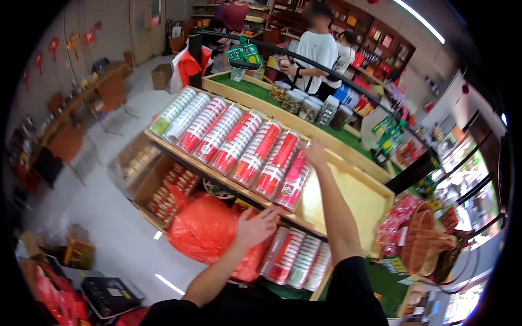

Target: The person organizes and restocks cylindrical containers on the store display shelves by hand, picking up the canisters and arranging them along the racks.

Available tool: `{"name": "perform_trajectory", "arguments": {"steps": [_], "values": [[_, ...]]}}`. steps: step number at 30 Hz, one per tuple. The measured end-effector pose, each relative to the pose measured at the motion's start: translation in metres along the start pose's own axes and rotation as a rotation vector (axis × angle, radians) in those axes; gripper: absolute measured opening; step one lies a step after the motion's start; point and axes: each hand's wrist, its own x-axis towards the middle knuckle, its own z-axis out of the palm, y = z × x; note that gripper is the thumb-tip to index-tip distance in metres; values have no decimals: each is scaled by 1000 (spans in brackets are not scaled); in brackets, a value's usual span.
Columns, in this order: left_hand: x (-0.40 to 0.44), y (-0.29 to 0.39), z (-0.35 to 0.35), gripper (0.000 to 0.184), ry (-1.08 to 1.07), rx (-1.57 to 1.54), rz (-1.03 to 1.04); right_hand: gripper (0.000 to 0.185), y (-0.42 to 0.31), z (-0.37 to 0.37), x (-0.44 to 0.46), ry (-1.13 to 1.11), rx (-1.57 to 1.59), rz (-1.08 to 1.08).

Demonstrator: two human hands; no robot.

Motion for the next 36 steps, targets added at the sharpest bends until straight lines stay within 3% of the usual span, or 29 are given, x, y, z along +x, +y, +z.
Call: {"name": "perform_trajectory", "arguments": {"steps": [2, 3, 5, 9, 17, 21, 23, 25, 27, 31, 34, 36], "values": [[41, -22, 8, 72, -10, -108, 24, 60, 27, -28, 23, -42, -297, 5], [-52, 33, 40, 71, 106, -34, 28, 60, -47, 34, -28, -79, -224, 52], [-29, 30, 37, 71, 100, -9, 1, 53, -59, 5, -18, -103, -245, 135], [-19, 26, 42, 73, 148, 40, 0, 46, -60, -16, -11, -1, -303, 47], [-24, 17, 20, 78, 192, -180, -68, 42, -103, -71, -34, 233, -332, -69], [-40, 3, 22, 76, 115, -186, -105, 35, -135, -106, -70, 369, -236, -214], [-50, -7, 26, 74, 128, -188, -105, 31, -170, -128, -114, 470, 21, -260], [-65, -21, 5, 74, 98, -247, -125, 30, -189, -134, -166, 591, 77, -366], [-86, -38, -7, 77, 104, -118, -267, 32, -204, -132, -219, 635, 89, -392], [-125, -97, -58, 73, 503, -94, -475, 31, -206, -109, -305, 424, -47, -396], [-159, -137, -93, 70, 854, -94, -520, 28, -197, -79, -350, 206, -37, -221], [-178, -144, -110, 58, 835, -146, -608, 28, -191, -62, -374, 92, 45, -190]]}}
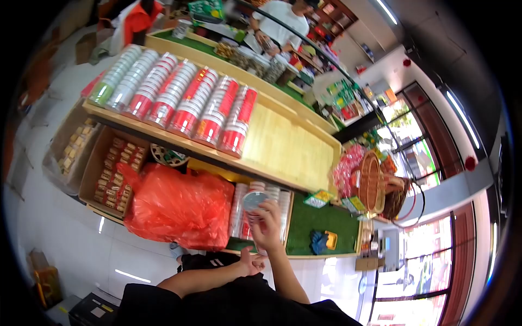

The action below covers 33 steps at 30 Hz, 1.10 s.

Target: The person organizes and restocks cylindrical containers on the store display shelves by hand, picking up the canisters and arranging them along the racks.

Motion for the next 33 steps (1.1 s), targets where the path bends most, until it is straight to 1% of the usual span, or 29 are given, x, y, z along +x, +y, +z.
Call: {"name": "perform_trajectory", "arguments": {"steps": [1, 2, 4, 6, 9, 10, 12, 14, 15, 16, 18, 20, 23, 24, 25, 26, 27, 28, 29, 30, 31, 32, 33], "values": [[-6, -6, -4, 54, -28, -14, -57, 28, -12, 2, -5, -58, 18, 21], [-6, -17, -2, 45, -38, -13, -11, 29, -18, 5, -7, -87, 25, -14], [-12, -32, 0, 43, -86, 54, 41, 27, -33, 7, -17, -158, 8, -51], [-11, -41, -3, 41, -134, 193, 82, 25, -43, 12, -27, -207, -15, -60], [-3, -50, -8, 39, -165, 392, 147, 25, -35, 13, -45, -217, -14, -58], [1, -53, -9, 38, -171, 448, 180, 25, -29, 10, -51, -210, -8, -51], [18, -53, -7, 37, -169, 484, 204, 26, -10, 3, -55, -98, -12, 27], [27, -46, -13, 37, -127, 319, 128, 26, 7, -7, -62, -34, -5, 56], [34, -39, -12, 37, -100, 147, 47, 27, 17, -14, -63, 21, -12, 81], [7, -57, 29, 36, 280, 35, 78, 26, 21, -23, -70, 27, 5, 114], [33, -51, 11, 35, 319, 58, 112, 27, 38, -36, -76, 84, 30, 120], [61, -50, -12, 35, 420, 68, 157, 28, 57, -50, -91, 146, 81, 145], [80, -68, -33, 39, 407, 76, 204, 30, 88, -69, -120, 195, 82, 161], [88, -75, -37, 41, 507, 68, 205, 32, 97, -76, -129, 185, 86, 194], [88, -92, -42, 39, 467, 181, 215, 32, 99, -86, -143, 203, 104, 195], [90, -100, -45, 36, 511, 177, 219, 34, 104, -90, -151, 201, 115, 220], [93, -102, -64, 32, 375, 225, 225, 35, 110, -92, -157, 207, 132, 243], [84, -120, -71, 34, 424, 225, 195, 36, 116, -95, -174, 170, 115, 264], [87, -119, -87, 35, 465, 166, 155, 36, 129, -89, -189, 164, 98, 272], [87, -121, -94, 34, 526, 135, 110, 35, 138, -84, -205, 159, 118, 330], [86, -134, -97, 34, 603, 135, 168, 34, 145, -82, -220, 138, 133, 388], [89, -140, -97, 34, 673, 137, 192, 34, 154, -78, -232, 144, 156, 385], [96, -145, -95, 35, 736, 135, 213, 32, 166, -75, -243, 212, 195, 426]]}}
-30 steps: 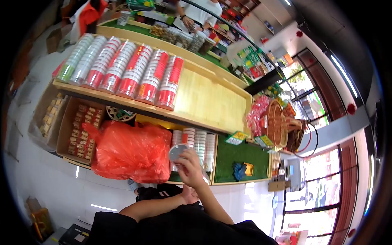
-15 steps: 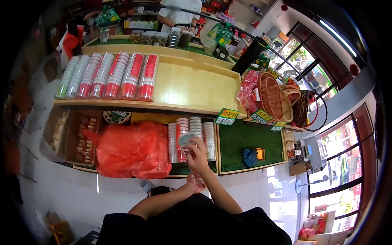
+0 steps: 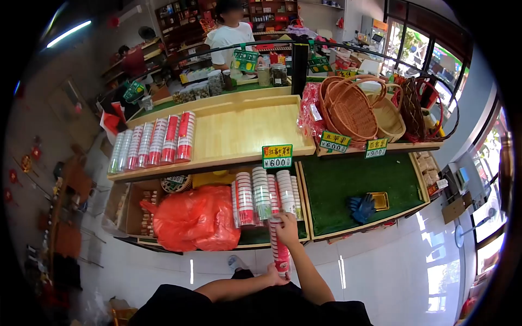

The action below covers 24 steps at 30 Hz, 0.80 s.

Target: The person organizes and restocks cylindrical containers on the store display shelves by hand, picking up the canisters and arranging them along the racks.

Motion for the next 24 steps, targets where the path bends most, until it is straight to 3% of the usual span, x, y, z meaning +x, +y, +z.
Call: {"name": "perform_trajectory", "arguments": {"steps": [4, 11, 12, 18, 24], "values": [[19, -18, 11, 38, -49, 113, 50, 28, 35, -28, -13, 249, 78, 239], [24, -32, 37, 32, -20, 126, 140, 50, 89, -62, -14, 132, 97, 281], [30, -30, 37, 43, -37, 147, 146, 50, 90, -64, -14, 111, 97, 292], [22, -33, 54, 36, -80, 137, 190, 59, 98, -64, -12, 318, 321, 403], [4, -33, 68, 37, -13, 222, 194, 69, 113, -52, -6, 237, 257, 526]]}}
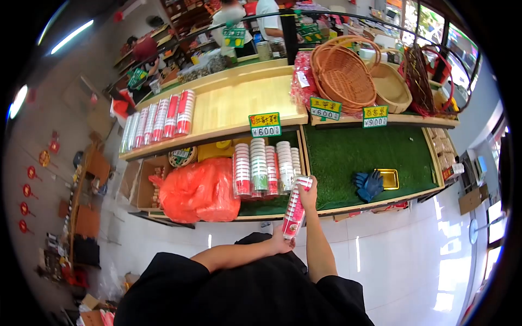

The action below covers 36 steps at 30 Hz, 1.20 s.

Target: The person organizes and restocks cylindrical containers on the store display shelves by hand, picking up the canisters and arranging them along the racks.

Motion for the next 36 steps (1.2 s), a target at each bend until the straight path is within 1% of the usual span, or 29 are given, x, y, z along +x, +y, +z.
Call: {"name": "perform_trajectory", "arguments": {"steps": [3, 4, 6, 7, 8, 10, 11, 13, 14, 15, 16, 17, 18, 19, 20, 22, 23, 25, 27, 28, 29, 30, 32, 33, 34, 36], "values": [[-5, 0, -4, 38, 5, -5, 56, 72, -11, 4, -7, -41, -33, -6], [-7, 2, -3, 41, -5, -22, 30, 72, -10, 8, -7, -23, -25, -3], [-8, 3, 0, 44, -16, -29, 0, 77, -8, 14, -11, -25, -72, -87], [-7, 5, 0, 47, -21, -45, -31, 80, -7, 16, -13, -37, -42, -48], [-6, 7, 1, 49, -25, -62, -62, 80, -1, 25, -14, 63, -76, -145], [-8, 8, 3, 50, 0, -47, -70, 82, 17, 39, -8, 8, 72, -63], [-8, 8, 5, 49, -18, -69, -77, 82, 22, 41, -9, 18, 72, -58], [5, 13, 0, 47, -35, -87, -88, 83, 19, 43, -12, -67, -5, 30], [19, 16, -6, 48, -154, -27, -25, 83, 18, 44, -16, -63, -9, 33], [30, 21, -10, 49, -277, 32, 40, 76, 17, 45, -20, -98, -77, 106], [21, 23, -2, 49, -279, 33, 32, 70, 24, 47, -26, -133, -148, 182], [14, 27, 6, 45, -191, -58, 98, 56, 31, 52, -35, -119, -136, 157], [9, 34, 16, 41, -108, -149, 165, 49, 35, 53, -43, -148, -174, 201], [12, 41, 18, 38, -3, -184, 184, 51, 44, 54, -54, -182, -176, 215], [13, 47, 15, 38, -11, -185, 172, 55, 52, 55, -61, -238, -137, 351], [23, 56, 0, 37, -134, 15, 98, 60, 52, 48, -70, -302, -76, 463], [29, 59, -5, 36, -184, -26, 43, 60, 51, 48, -67, -294, -86, 466], [33, 66, -2, 36, -202, -23, 29, 59, 56, 50, -61, -318, 86, 709], [31, 70, 6, 35, -220, -23, 15, 56, 75, 58, -48, -294, 118, 676], [24, 72, 14, 36, -197, 9, 75, 54, 63, 57, -43, -277, 157, 640], [16, 75, 21, 36, -174, 40, 135, 51, 52, 56, -40, -250, 146, 710], [19, 78, 21, 36, -179, 37, 123, 51, 56, 62, -37, -243, 134, 714], [35, 85, 20, 37, -194, 31, 154, 50, 71, 72, -25, -205, 78, 622], [45, 90, 16, 36, -208, 7, 111, 50, 57, 72, -25, -189, 46, 593], [46, 95, 14, 36, -222, 8, 100, 49, 56, 77, -21, -159, 83, 626], [44, 103, 18, 34, -254, -48, 11, 47, 48, 80, -20, -94, 37, 597]]}}
